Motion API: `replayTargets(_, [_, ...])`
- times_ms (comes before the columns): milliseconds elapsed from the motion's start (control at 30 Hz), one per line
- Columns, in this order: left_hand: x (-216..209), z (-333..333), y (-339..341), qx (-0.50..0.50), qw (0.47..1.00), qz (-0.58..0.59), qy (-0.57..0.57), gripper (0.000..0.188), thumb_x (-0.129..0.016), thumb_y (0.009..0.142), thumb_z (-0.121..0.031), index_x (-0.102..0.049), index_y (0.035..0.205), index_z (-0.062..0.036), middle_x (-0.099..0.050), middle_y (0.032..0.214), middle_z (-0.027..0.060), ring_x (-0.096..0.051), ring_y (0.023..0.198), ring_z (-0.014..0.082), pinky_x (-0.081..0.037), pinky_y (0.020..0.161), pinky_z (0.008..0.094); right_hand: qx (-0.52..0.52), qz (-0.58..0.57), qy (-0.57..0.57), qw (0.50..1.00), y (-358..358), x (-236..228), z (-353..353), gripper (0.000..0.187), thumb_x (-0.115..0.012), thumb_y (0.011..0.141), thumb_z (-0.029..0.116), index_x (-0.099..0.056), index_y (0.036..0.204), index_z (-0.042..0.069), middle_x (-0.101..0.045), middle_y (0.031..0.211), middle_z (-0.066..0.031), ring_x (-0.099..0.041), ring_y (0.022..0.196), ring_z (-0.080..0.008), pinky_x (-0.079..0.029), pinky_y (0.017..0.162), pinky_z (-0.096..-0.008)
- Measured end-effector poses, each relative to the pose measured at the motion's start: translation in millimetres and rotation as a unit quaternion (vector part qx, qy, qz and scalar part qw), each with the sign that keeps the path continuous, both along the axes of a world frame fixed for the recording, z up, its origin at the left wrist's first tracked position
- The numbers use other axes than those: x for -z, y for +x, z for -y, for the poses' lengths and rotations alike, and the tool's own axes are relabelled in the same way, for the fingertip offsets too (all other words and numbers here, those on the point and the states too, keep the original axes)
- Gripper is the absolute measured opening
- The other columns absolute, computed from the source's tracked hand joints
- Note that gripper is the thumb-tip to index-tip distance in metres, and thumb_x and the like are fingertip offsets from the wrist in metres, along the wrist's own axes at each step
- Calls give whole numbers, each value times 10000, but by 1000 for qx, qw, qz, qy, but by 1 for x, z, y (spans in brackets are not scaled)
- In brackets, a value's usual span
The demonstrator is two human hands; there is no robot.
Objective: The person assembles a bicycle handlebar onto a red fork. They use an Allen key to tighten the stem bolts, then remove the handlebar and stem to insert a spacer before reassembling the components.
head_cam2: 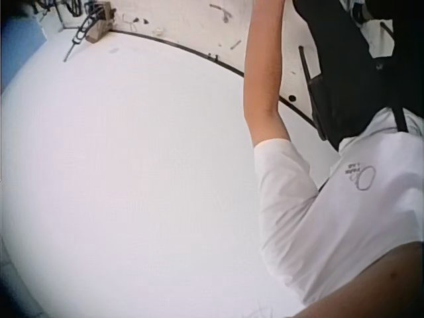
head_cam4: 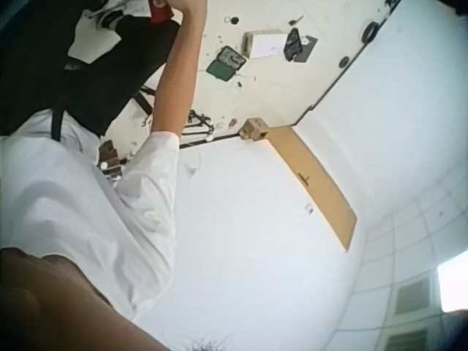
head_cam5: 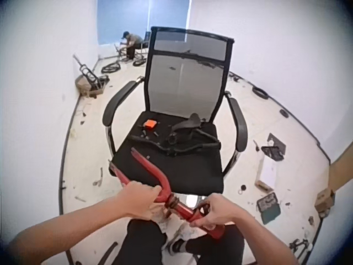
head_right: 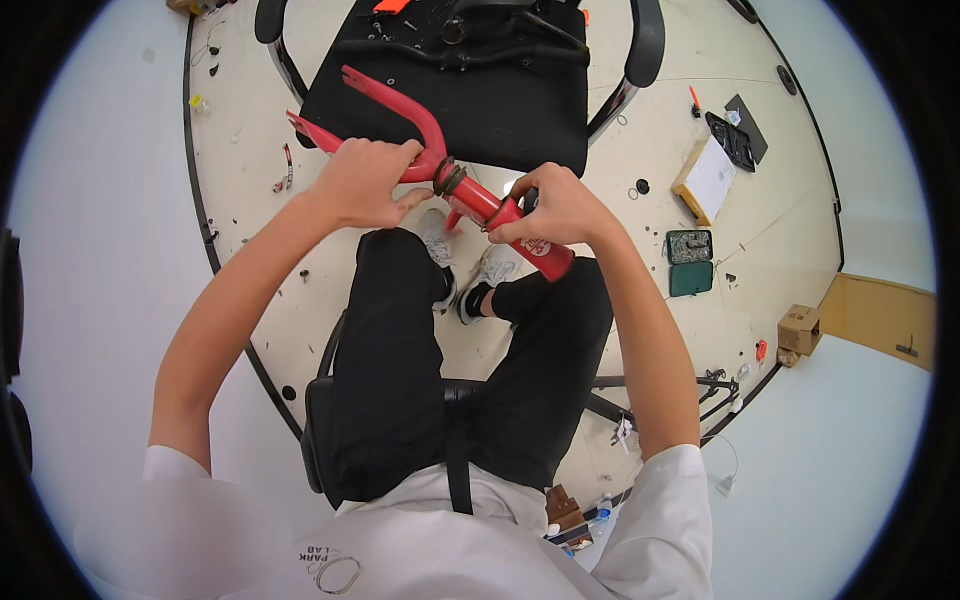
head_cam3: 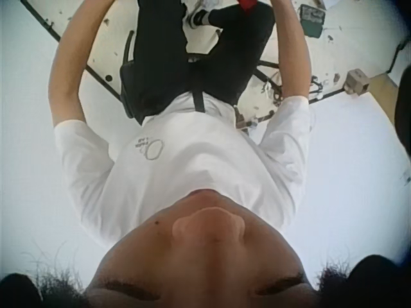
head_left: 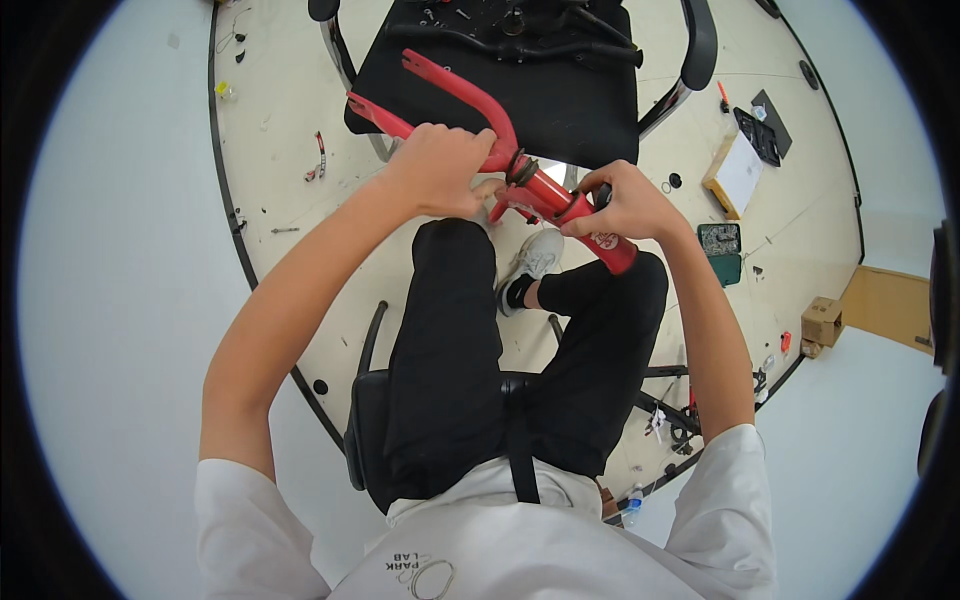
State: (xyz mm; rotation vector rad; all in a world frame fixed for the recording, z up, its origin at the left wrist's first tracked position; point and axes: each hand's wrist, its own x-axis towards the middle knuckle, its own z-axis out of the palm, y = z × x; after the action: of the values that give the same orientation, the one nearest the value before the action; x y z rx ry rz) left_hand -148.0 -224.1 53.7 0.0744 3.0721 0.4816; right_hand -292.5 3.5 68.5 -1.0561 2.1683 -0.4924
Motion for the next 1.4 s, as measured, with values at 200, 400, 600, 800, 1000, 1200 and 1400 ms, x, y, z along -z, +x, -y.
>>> replayTargets(200, [4,22,-20,17,994,90,-65,386,-711,784,-318,-564,960,-8,-643,715,151,-649,697,345,-502,644,437,-23,13,-11,1000,6,-3,19,673,-820,502,446,-722,916,-76,-677,766,-178,-666,695,-243,-534,689,-329])
replayTargets(400, [17,-3,-8,-25,993,-51,-102,405,-733,785,-307,-455,889,-31,-612,600,113,-630,567,322,-484,510,391,-17,-4,-17,1000,-1,-1,14,606,-821,511,421,-730,883,-49,-674,762,-142,-642,697,-227,-515,686,-309])
replayTargets(600, [32,-38,-17,3,996,-58,-73,371,-725,768,-260,-464,902,-33,-618,621,112,-643,599,308,-491,529,392,-15,-5,-22,1000,-2,-5,16,611,-827,490,415,-713,844,-70,-651,733,-146,-628,681,-226,-506,664,-314])
replayTargets(800, [18,-41,-21,20,999,1,-38,480,-730,711,-366,-502,899,12,-620,695,148,-636,683,317,-480,641,405,-3,-10,-20,1000,-13,-2,15,594,-841,476,412,-710,820,-55,-651,738,-126,-628,681,-203,-506,654,-311])
replayTargets(1000, [-10,-46,-22,-22,998,43,-37,945,-714,612,-705,-531,1102,81,-618,900,171,-595,891,310,-328,942,484,13,-1,-28,1000,-25,0,24,619,-855,531,476,-720,832,-48,-649,742,-134,-629,683,-209,-502,660,-298])
replayTargets(1200, [-6,-75,-19,-162,983,-85,16,1149,-666,621,-773,-390,1349,74,-556,1176,205,-498,1166,307,-232,1050,511,117,71,-94,986,-25,4,21,507,-738,760,453,-699,830,-47,-623,700,-105,-581,667,-174,-478,657,-306])
replayTargets(1400, [11,-75,-30,-217,971,-102,7,864,-656,765,-614,-450,1314,21,-538,1183,131,-483,1158,286,-255,1021,525,109,28,-152,982,-21,4,-54,367,-747,674,258,-574,870,0,-613,821,-102,-596,789,-195,-493,695,-319])
